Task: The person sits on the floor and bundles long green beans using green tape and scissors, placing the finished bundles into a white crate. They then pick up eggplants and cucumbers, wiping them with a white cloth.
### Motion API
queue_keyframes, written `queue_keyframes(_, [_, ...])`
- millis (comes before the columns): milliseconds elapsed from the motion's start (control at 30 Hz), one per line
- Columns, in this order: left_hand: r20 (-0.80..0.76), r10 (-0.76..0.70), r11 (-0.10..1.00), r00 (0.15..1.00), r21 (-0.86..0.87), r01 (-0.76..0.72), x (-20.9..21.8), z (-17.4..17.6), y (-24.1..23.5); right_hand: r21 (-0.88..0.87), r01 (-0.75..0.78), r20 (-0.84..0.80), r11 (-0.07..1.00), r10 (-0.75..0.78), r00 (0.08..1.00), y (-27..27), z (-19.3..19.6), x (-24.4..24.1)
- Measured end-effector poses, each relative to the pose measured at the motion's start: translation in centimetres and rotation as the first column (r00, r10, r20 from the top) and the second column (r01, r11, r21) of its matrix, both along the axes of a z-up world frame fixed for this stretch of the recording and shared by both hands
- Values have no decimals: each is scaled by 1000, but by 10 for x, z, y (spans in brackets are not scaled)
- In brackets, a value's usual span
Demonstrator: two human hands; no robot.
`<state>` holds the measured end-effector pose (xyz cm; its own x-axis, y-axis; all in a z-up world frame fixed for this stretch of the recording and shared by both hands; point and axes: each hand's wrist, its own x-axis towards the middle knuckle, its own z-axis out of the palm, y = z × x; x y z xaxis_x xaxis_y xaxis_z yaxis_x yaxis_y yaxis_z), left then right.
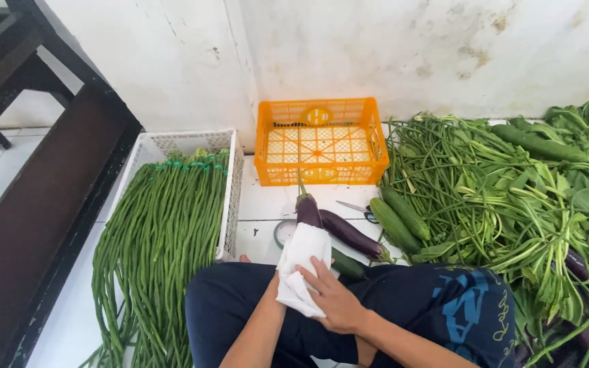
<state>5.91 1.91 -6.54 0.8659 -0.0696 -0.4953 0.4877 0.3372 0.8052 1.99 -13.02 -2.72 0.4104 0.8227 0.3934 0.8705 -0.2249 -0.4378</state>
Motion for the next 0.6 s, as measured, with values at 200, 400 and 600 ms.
queue_keyframes(200, [196,-48,985,979,174,14,-11,18,-10,296,295,-478,908,-127,869,-8,-29,34])
queue_keyframes(400, [160,-300,834,940,523,177,-30,68,-22,-58,898,-998,437,-11,-60,-12,-60,70])
queue_keyframes(600, [857,-31,797,514,331,-504,-41,168,-77,-122,883,-978,452,96,-185,-18,-65,87])
